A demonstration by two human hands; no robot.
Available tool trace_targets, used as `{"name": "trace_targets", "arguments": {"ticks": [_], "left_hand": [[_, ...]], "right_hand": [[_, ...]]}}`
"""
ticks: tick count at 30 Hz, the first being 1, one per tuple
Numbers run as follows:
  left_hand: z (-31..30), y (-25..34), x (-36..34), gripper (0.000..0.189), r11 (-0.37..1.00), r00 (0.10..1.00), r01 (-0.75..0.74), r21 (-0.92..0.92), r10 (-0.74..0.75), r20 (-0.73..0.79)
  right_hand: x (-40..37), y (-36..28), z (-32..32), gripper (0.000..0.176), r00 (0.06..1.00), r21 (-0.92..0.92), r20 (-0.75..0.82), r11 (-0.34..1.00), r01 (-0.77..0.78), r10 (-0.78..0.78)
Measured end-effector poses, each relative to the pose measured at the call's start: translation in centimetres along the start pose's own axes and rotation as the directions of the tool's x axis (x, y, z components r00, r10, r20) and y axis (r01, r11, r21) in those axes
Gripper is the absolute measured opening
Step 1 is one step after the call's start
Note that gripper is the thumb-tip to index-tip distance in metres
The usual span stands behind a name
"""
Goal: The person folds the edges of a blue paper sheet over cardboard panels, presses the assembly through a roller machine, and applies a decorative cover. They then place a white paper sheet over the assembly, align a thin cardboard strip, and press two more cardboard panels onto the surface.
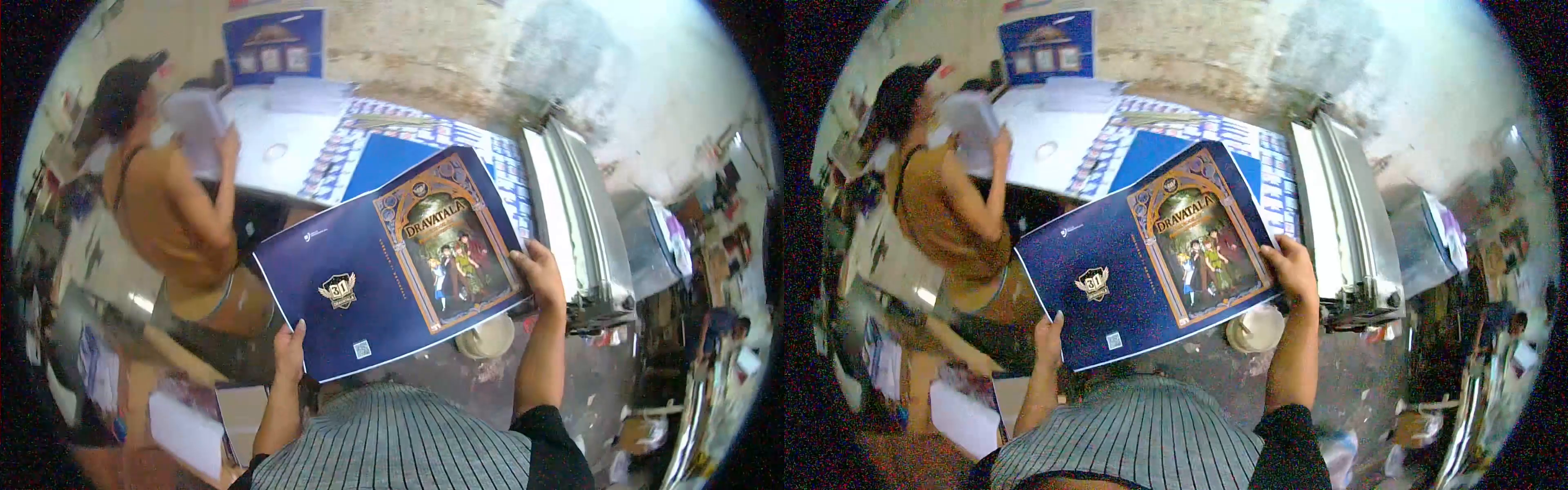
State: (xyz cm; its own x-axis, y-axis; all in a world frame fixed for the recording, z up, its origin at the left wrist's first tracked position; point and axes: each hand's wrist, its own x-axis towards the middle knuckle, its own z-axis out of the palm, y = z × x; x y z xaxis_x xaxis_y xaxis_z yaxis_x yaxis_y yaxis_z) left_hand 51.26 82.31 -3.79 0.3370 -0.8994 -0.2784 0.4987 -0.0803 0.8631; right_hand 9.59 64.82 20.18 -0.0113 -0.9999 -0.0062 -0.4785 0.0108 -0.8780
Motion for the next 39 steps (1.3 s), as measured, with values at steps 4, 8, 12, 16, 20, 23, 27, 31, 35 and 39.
{"name": "trace_targets", "arguments": {"ticks": [4, 8, 12, 16, 20, 23, 27, 31, 35, 39], "left_hand": [[2.1, 0.0, 7.1, 0.023, 0.986, 0.997, 0.064, 0.152, -0.070, 0.033], [1.2, -1.9, 16.7, 0.024, 0.956, 0.988, -0.038, 0.289, -0.008, 0.156], [1.9, -2.3, 18.5, 0.024, 0.956, 0.972, -0.110, 0.273, 0.047, 0.229], [2.8, -2.9, 17.0, 0.026, 0.962, 0.948, -0.102, 0.251, 0.018, 0.317], [-0.3, -6.7, 17.5, 0.027, 0.998, 0.881, 0.063, 0.020, -0.065, 0.468], [0.2, -6.1, 19.1, 0.028, 1.000, 0.804, 0.004, 0.030, -0.021, 0.594], [8.0, -11.0, 19.3, 0.028, 0.995, 0.717, -0.089, 0.054, 0.026, 0.696], [24.3, -10.9, 16.9, 0.033, 0.975, 0.622, -0.064, 0.211, -0.126, 0.773], [37.6, -11.2, 12.5, 0.047, 0.944, 0.610, -0.004, 0.330, -0.259, 0.749], [34.2, -12.6, 15.1, 0.042, 0.931, 0.648, -0.229, 0.285, -0.073, 0.758]], "right_hand": [[0.7, 4.5, -1.5, 0.034, 0.990, -0.014, -0.088, 0.994, -0.109, 0.107], [3.2, 13.8, 1.8, 0.034, 0.972, 0.170, -0.183, 0.979, -0.114, 0.145], [1.7, 11.1, 2.0, 0.037, 0.956, 0.136, -0.290, 0.991, -0.013, 0.053], [-1.7, 8.5, 1.6, 0.043, 0.892, -0.308, -0.447, 0.948, -0.078, -0.072], [-5.8, 8.1, 2.6, 0.043, 0.843, -0.476, -0.527, 0.859, -0.189, -0.107], [-6.8, 10.5, 3.0, 0.040, 0.822, -0.557, -0.552, 0.795, -0.240, -0.139], [-4.5, 11.6, 8.3, 0.057, 0.758, -0.746, -0.623, 0.439, -0.501, -0.193], [0.8, 15.0, 9.1, 0.061, 0.943, -0.713, -0.207, 0.700, 0.038, -0.262], [4.3, 22.8, -0.4, 0.069, 0.991, -0.613, -0.132, 0.788, -0.055, -0.033], [4.6, 27.3, -2.1, 0.080, 0.989, -0.800, -0.143, 0.586, -0.129, 0.022]]}}
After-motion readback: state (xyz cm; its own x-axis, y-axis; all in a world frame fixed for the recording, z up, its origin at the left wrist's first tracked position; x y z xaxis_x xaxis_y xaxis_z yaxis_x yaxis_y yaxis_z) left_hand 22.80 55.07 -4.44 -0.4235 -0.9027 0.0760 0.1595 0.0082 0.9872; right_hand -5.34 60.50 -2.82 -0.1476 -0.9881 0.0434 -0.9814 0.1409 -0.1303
